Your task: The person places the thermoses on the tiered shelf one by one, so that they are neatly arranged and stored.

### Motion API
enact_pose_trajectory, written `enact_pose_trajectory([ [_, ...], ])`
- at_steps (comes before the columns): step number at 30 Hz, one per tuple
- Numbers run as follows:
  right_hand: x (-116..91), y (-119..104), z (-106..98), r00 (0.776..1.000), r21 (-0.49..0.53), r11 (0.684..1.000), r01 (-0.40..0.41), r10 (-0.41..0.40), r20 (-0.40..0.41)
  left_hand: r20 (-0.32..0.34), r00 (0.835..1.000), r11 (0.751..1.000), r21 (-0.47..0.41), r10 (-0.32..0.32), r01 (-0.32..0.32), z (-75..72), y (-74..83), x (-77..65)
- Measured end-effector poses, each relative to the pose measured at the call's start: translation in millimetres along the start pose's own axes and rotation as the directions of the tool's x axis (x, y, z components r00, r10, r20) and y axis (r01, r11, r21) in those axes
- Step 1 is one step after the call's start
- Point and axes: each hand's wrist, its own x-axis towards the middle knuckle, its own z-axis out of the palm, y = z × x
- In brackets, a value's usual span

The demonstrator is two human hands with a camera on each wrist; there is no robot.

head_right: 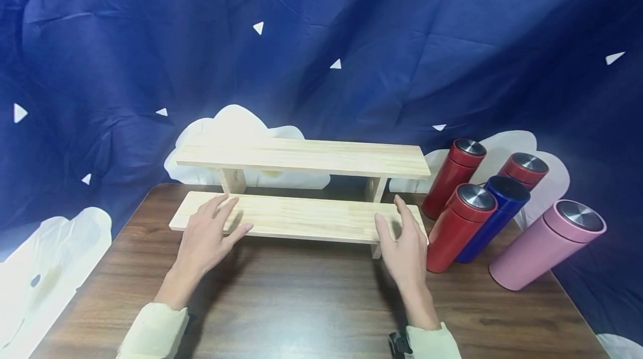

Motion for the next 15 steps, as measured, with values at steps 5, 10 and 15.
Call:
enact_pose_trajectory([
  [5, -1, 2, -3, 0.994, 0.064, 0.998, 0.009, -0.001, -0.114, -0.113, 0.993, 0.998, -0.056, -0.036, 0.03, -0.4, -6.5, -0.9],
  [10, 0, 0, -9, 0.973, 0.115, 0.993, 0.023, 0.004, -0.232, -0.185, 0.979, 0.994, -0.084, -0.09, 0.075, -2.1, -14.2, -1.3],
  [15, 4, -2, -15, 0.943, 0.199, 0.979, 0.038, 0.031, -0.331, -0.227, 0.964, 0.988, -0.094, -0.139, 0.12, -5.1, -22.4, -2.0],
])
